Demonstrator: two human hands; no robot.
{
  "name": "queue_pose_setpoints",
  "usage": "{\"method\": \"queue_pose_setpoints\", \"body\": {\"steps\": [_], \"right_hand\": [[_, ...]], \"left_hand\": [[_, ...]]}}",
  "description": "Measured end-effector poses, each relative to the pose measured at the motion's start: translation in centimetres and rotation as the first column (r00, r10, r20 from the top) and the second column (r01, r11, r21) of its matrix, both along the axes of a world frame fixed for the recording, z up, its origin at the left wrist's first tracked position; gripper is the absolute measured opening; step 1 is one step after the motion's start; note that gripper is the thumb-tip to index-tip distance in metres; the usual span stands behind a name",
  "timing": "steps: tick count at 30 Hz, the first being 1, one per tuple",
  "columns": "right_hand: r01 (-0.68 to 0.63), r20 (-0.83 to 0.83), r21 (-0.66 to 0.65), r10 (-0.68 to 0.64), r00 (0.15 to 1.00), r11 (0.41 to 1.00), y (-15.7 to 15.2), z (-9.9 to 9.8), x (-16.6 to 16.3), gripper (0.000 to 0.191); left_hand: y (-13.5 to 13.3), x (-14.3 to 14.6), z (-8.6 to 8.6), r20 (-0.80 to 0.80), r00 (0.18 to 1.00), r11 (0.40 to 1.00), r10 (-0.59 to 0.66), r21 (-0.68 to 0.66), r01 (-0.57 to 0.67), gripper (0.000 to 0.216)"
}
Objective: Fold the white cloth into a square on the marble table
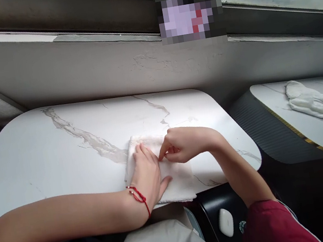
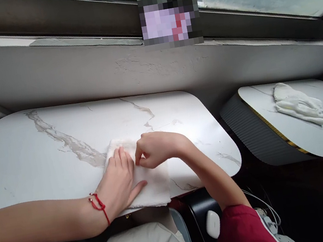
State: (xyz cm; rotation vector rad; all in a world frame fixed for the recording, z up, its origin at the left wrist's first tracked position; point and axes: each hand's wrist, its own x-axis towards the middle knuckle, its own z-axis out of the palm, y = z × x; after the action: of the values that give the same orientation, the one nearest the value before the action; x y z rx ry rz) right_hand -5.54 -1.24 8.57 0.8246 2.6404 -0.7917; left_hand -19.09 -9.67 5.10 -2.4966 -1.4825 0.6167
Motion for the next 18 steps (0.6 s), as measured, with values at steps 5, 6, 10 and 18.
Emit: {"method": "queue_pose_setpoints", "body": {"steps": [5,6,10,18], "right_hand": [[0.012,-0.032,-0.174,-0.018,0.999,0.985,0.4,0.1,0.0,0.034],[0.036,-0.041,-0.179,-0.044,0.998,0.983,0.3,0.1,0.0,0.033],[0.143,-0.141,-0.052,-0.149,0.979,0.988,0.0,0.1,0.0,0.04],[0.248,-0.214,0.377,-0.177,0.961,0.892,2.7,-5.1,-1.4,0.061]], "left_hand": [[-1.6,0.0,-2.3,0.143,0.983,0.993,0.111,0.03,-0.117,0.101],[-1.4,0.0,-2.6,0.178,0.975,0.99,0.131,0.028,-0.138,0.101],[1.3,-0.3,-3.1,0.203,0.961,0.979,0.19,0.038,-0.202,0.097],[12.4,-4.0,-4.5,0.322,0.906,0.937,0.274,0.125,-0.327,0.091]]}}
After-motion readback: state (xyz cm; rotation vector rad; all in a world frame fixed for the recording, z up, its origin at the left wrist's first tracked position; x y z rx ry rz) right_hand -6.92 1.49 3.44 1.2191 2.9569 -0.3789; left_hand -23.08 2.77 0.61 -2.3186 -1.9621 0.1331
